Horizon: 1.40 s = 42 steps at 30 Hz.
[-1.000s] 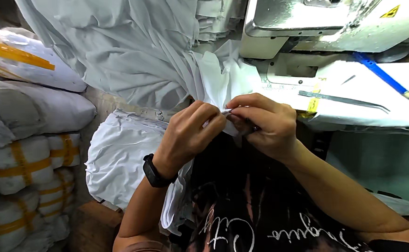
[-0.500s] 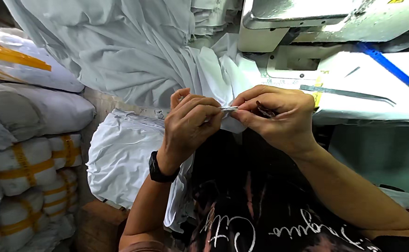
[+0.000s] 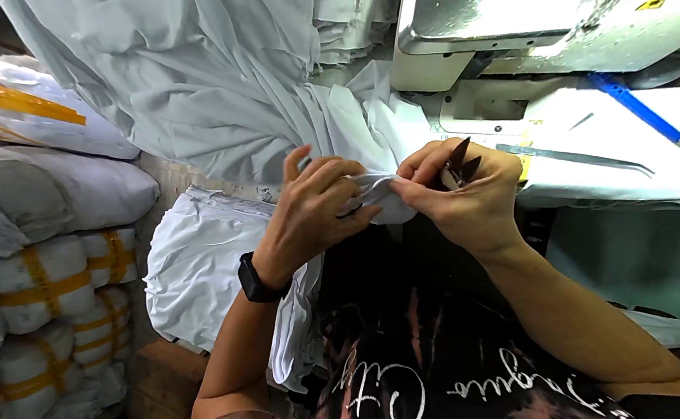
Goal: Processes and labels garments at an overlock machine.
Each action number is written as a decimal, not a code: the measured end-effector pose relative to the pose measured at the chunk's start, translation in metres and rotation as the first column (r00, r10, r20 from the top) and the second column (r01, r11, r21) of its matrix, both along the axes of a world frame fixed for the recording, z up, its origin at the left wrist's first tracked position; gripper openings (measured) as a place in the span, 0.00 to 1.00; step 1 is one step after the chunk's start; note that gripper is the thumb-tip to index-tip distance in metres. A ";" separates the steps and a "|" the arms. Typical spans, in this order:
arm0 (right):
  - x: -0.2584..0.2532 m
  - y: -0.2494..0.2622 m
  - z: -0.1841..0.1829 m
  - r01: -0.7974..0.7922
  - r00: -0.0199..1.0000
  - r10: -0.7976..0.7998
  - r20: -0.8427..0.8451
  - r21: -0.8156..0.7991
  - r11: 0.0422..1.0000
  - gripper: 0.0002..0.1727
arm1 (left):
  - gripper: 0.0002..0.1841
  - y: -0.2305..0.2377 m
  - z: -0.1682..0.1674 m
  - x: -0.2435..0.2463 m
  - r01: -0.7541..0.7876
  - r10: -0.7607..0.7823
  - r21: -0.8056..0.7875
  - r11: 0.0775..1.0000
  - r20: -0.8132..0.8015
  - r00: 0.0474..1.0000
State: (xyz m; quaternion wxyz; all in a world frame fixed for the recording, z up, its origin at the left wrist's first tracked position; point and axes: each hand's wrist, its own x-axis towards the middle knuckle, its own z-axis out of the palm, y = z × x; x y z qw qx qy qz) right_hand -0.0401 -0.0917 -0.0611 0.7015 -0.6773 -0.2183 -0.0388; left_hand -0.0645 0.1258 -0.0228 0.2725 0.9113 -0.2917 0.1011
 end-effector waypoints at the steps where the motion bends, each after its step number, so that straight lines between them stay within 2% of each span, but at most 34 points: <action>1: 0.001 -0.003 -0.001 0.021 1.000 -0.021 -0.006 0.000 1.000 0.11 | 0.15 0.006 0.000 0.001 0.011 -0.010 0.100 0.995 -0.008 1.000; 2: 0.001 -0.005 -0.002 0.043 0.999 -0.043 -0.008 -0.004 0.999 0.11 | 0.16 0.012 -0.001 0.001 0.012 -0.011 0.153 0.988 -0.005 1.000; 4: 0.002 -0.009 -0.004 0.077 0.997 -0.077 -0.015 -0.010 0.997 0.12 | 0.12 0.020 -0.003 0.002 0.002 -0.004 0.115 0.993 0.017 1.000; 6: 0.001 -0.011 -0.005 0.090 0.996 -0.090 -0.027 -0.010 0.996 0.12 | 0.07 0.020 -0.008 0.001 -0.008 0.008 -0.049 0.999 0.000 1.000; 8: 0.001 -0.013 -0.008 0.092 0.995 -0.093 -0.040 -0.005 0.996 0.12 | 0.06 0.019 -0.018 -0.001 -0.036 0.019 -0.279 0.960 -0.064 0.998; 11: 0.002 -0.017 -0.013 0.100 0.994 -0.099 -0.046 0.021 0.995 0.12 | 0.14 0.007 -0.034 -0.001 -0.141 0.035 -0.581 0.801 -0.189 0.981; 14: 0.001 -0.017 -0.014 0.097 0.993 -0.094 -0.076 0.030 0.995 0.13 | 0.19 -0.014 -0.044 0.003 -0.276 0.000 -0.789 0.549 -0.331 0.944; 16: -0.001 -0.019 -0.015 0.049 0.994 -0.048 -0.093 0.006 0.999 0.11 | 0.18 -0.028 -0.048 0.008 -0.372 -0.067 -0.851 0.370 -0.424 0.903; 18: -0.001 -0.032 -0.019 0.022 0.997 -0.030 -0.065 -0.113 0.993 0.05 | 0.16 -0.044 -0.050 0.020 -0.445 -0.113 -0.850 0.281 -0.490 0.864; 19: 0.001 -0.046 -0.021 0.068 0.997 -0.073 -0.012 -0.236 0.969 0.04 | 0.14 -0.052 -0.051 0.029 -0.450 -0.114 -0.847 0.282 -0.495 0.861; 20: 0.004 -0.065 -0.020 0.166 0.986 -0.148 0.076 -0.383 0.909 0.06 | 0.14 -0.059 -0.051 0.037 -0.420 -0.107 -0.848 0.324 -0.474 0.874; 22: 0.010 -0.110 -0.017 0.383 0.921 -0.338 0.194 -0.614 0.690 0.09 | 0.18 -0.071 -0.052 0.047 -0.288 -0.090 -0.800 0.526 -0.389 0.917; 24: 0.015 -0.154 -0.012 0.399 0.853 -0.503 0.139 -0.796 0.456 0.13 | 0.21 -0.084 -0.054 0.052 -0.156 -0.090 -0.666 0.730 -0.320 0.943; 25: 0.017 -0.171 -0.012 0.363 0.819 -0.567 0.086 -0.843 0.396 0.15 | 0.23 -0.090 -0.057 0.054 -0.105 -0.106 -0.597 0.795 -0.309 0.945; 27: 0.022 -0.191 -0.021 0.348 0.794 -0.605 0.065 -0.864 0.363 0.16 | 0.27 -0.100 -0.072 0.056 -0.069 -0.130 -0.531 0.845 -0.328 0.936; 30: 0.026 -0.210 -0.033 0.354 0.878 -0.448 0.169 -0.860 0.368 0.13 | 0.29 -0.106 -0.092 0.058 -0.129 -0.088 -0.464 0.877 -0.417 0.905; 32: 0.025 -0.217 -0.031 0.310 0.915 -0.361 0.181 -0.888 0.340 0.11 | 0.30 -0.107 -0.092 0.058 -0.178 -0.046 -0.430 0.885 -0.461 0.886; 34: 0.019 -0.219 -0.025 0.280 0.923 -0.344 0.175 -0.916 0.287 0.10 | 0.30 -0.108 -0.089 0.057 -0.192 -0.030 -0.411 0.891 -0.476 0.879; 36: 0.010 -0.218 -0.018 0.317 0.913 -0.340 0.224 -0.916 0.247 0.09 | 0.29 -0.109 -0.087 0.057 -0.186 -0.030 -0.408 0.894 -0.469 0.883; 38: 0.001 -0.211 -0.013 0.456 0.873 -0.315 0.372 -0.851 0.260 0.10 | 0.27 -0.111 -0.085 0.058 -0.177 -0.033 -0.408 0.896 -0.459 0.888; 39: -0.003 -0.203 -0.013 0.548 0.828 -0.331 0.452 -0.776 0.311 0.10 | 0.26 -0.112 -0.085 0.058 -0.178 -0.033 -0.413 0.893 -0.456 0.890; 40: -0.006 -0.191 -0.014 0.610 0.790 -0.392 0.472 -0.678 0.411 0.10 | 0.25 -0.112 -0.085 0.057 -0.179 -0.034 -0.420 0.890 -0.451 0.892; 41: -0.007 -0.175 -0.017 0.623 0.782 -0.478 0.401 -0.546 0.561 0.09 | 0.24 -0.113 -0.084 0.057 -0.176 -0.035 -0.426 0.888 -0.443 0.896; 42: -0.006 -0.154 -0.021 0.598 0.801 -0.540 0.258 -0.370 0.711 0.08 | 0.22 -0.115 -0.084 0.058 -0.175 -0.029 -0.423 0.889 -0.432 0.901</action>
